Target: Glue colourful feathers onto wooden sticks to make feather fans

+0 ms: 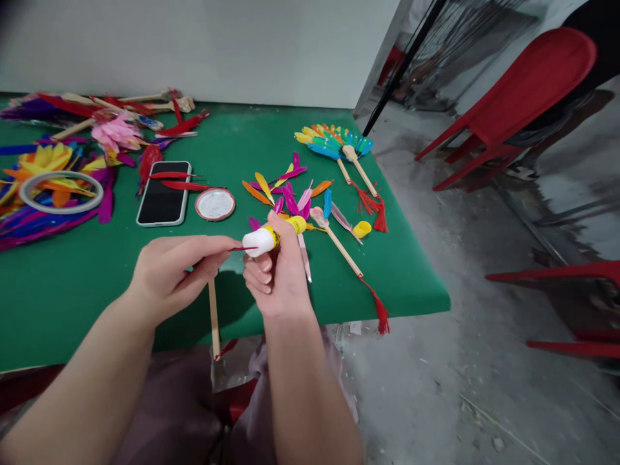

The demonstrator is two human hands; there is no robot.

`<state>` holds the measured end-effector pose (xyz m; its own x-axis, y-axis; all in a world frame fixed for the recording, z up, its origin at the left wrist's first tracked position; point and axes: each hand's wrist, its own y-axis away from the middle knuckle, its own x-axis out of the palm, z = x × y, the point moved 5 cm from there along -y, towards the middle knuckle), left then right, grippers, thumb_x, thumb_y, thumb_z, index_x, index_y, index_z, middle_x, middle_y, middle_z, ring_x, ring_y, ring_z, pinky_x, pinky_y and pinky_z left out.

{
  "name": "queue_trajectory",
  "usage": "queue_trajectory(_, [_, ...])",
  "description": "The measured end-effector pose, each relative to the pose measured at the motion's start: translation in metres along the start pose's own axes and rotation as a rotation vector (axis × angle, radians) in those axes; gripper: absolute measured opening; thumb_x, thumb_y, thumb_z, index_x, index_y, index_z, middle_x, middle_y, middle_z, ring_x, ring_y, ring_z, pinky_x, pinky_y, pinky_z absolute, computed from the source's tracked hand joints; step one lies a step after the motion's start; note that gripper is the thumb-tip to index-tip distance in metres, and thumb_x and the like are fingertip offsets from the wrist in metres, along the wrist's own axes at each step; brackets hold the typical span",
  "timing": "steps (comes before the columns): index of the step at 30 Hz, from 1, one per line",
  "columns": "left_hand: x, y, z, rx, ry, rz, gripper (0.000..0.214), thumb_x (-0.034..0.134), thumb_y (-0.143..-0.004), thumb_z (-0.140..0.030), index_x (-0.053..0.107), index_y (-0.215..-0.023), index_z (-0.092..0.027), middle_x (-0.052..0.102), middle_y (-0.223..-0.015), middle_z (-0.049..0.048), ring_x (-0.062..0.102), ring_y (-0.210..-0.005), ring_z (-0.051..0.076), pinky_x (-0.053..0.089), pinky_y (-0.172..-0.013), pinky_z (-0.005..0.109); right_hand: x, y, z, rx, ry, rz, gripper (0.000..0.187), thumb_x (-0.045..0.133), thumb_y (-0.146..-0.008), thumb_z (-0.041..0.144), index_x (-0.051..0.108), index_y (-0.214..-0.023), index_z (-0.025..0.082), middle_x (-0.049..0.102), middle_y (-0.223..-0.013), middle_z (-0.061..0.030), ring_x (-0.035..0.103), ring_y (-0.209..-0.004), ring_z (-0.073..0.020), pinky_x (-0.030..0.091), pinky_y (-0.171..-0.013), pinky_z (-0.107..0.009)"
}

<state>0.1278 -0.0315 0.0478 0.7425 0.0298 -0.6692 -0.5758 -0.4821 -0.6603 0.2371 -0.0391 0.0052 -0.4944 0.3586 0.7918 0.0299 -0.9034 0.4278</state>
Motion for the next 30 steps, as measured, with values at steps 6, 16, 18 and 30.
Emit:
queue_trajectory(6, [-0.0021,-0.0002,0.0003,-0.038,-0.028,-0.019,0.016,0.050,-0.085,-0.015,0.061,-0.096,-0.015,0.070,-0.076,0.0005,0.063,-0.063,0.006,0.043,-0.055,0.013,0.0017,-0.0004,-0.0015,0.015,-0.012,0.019,0.047,0.044,-0.084,0.038,0.043,-0.041,0.017,0.033,-0.024,0.0073,0.021,-0.019,-0.0022,0.010,-0.019,-0.013])
queue_trajectory(16, [-0.0004,0.0006,0.0000,-0.023,-0.060,0.001,0.016,0.049,-0.086,-0.017,0.061,-0.097,-0.017,0.069,-0.073,-0.0001,0.061,-0.058,0.007,0.041,-0.052,0.014,0.0006,-0.0012,-0.0012,0.000,-0.006,0.010,0.046,0.052,-0.080,0.040,0.041,-0.041,0.018,0.033,-0.025,0.0082,0.022,-0.019,-0.0016,0.010,-0.020,-0.012])
queue_trajectory(18, [-0.0012,0.0013,0.0006,-0.028,-0.064,-0.014,0.016,0.050,-0.085,-0.017,0.061,-0.096,-0.017,0.069,-0.073,-0.0001,0.061,-0.058,0.006,0.041,-0.052,0.013,0.0011,-0.0009,-0.0013,0.007,-0.009,0.008,0.046,0.050,-0.081,0.039,0.041,-0.041,0.018,0.033,-0.025,0.0080,0.023,-0.019,-0.0015,0.010,-0.020,-0.012])
queue_trajectory(30, [-0.0022,-0.0012,-0.0018,-0.008,-0.054,-0.010,0.015,0.051,-0.084,-0.013,0.061,-0.095,-0.016,0.068,-0.070,-0.0009,0.061,-0.059,0.006,0.040,-0.052,0.013,0.0004,-0.0009,-0.0006,-0.014,0.012,0.008,0.044,0.055,-0.077,0.040,0.041,-0.042,0.018,0.034,-0.025,0.0085,0.023,-0.019,-0.0015,0.010,-0.020,-0.012])
